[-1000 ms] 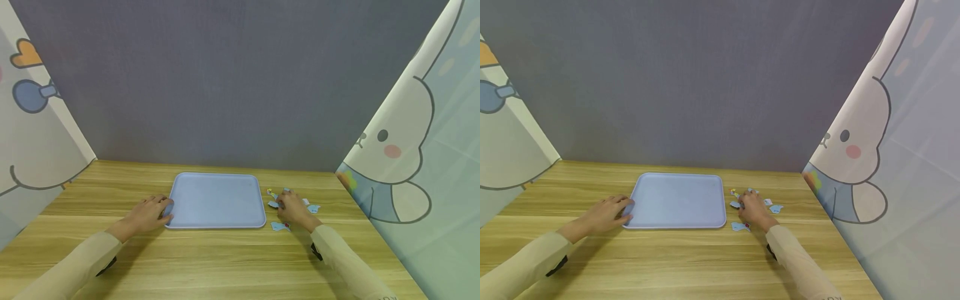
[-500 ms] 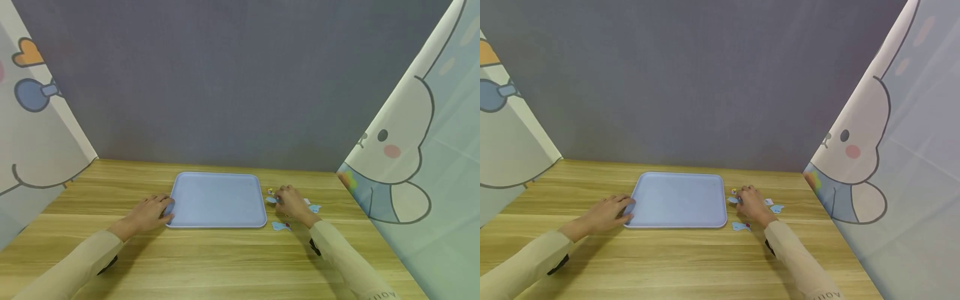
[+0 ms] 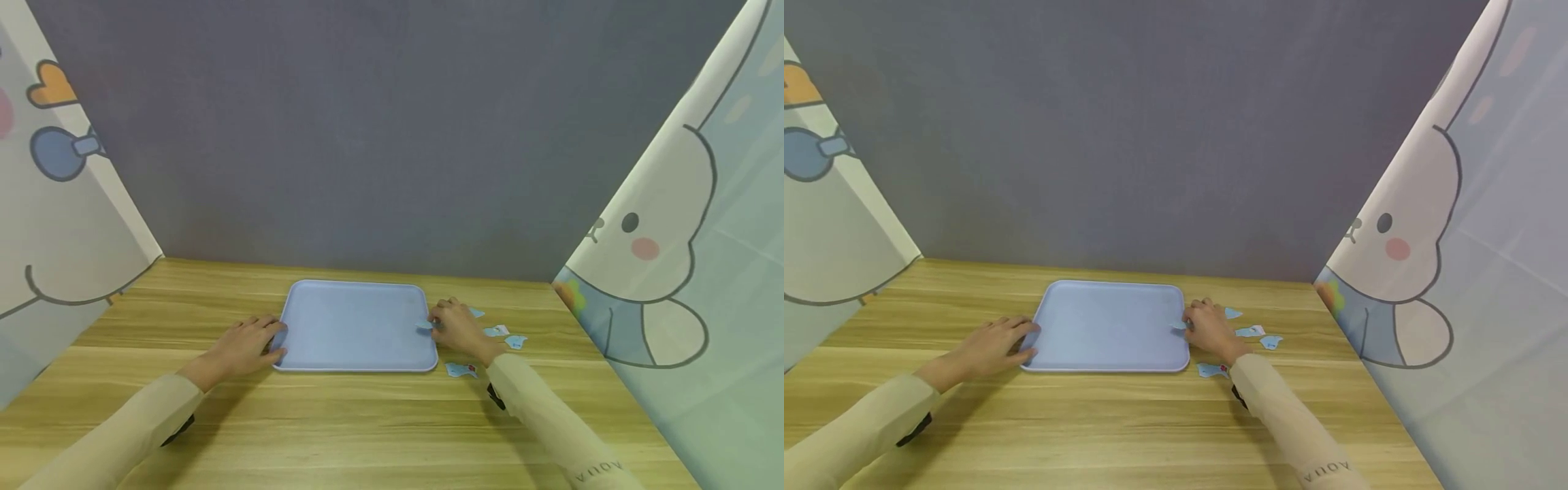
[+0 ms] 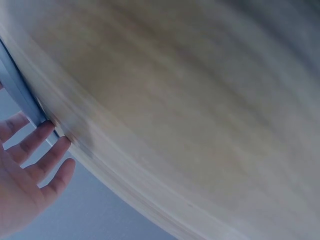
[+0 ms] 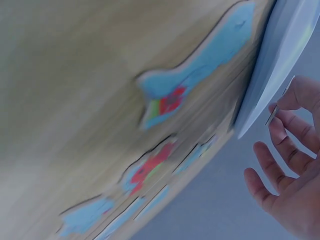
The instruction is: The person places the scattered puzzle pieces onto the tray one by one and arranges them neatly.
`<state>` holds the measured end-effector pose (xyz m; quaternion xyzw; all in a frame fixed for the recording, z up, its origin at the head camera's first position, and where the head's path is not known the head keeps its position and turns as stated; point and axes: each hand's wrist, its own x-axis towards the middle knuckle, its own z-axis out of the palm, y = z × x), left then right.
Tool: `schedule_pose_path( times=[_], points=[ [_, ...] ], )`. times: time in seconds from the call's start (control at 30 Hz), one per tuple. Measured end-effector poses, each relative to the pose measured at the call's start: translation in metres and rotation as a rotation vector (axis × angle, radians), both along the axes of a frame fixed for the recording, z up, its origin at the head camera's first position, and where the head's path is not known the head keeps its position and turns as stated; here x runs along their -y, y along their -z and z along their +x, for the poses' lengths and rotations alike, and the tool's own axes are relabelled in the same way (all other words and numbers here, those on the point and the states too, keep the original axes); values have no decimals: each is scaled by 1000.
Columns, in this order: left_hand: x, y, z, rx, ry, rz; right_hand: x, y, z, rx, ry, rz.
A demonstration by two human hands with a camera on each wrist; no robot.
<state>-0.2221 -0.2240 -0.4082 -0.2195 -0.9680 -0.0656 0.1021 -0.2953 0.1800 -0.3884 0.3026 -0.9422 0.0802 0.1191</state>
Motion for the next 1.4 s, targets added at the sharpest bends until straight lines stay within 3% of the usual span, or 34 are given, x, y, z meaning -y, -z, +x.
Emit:
schedule_pose_path(
  times=[0.53,0.8,1.07,1.4],
  points=[
    [2,4,-2,0,-10,-3,52,-2,-12,20,-86,43],
    [0,1,0,6,-11,-6,77,-7,-18,98,-83,107],
    [0,1,0,5,-10,0,101,-7,-26,59,-93,96],
    [0,2,0,8,-9,-5,122,-11,-37,84,-122,73]
  ],
)
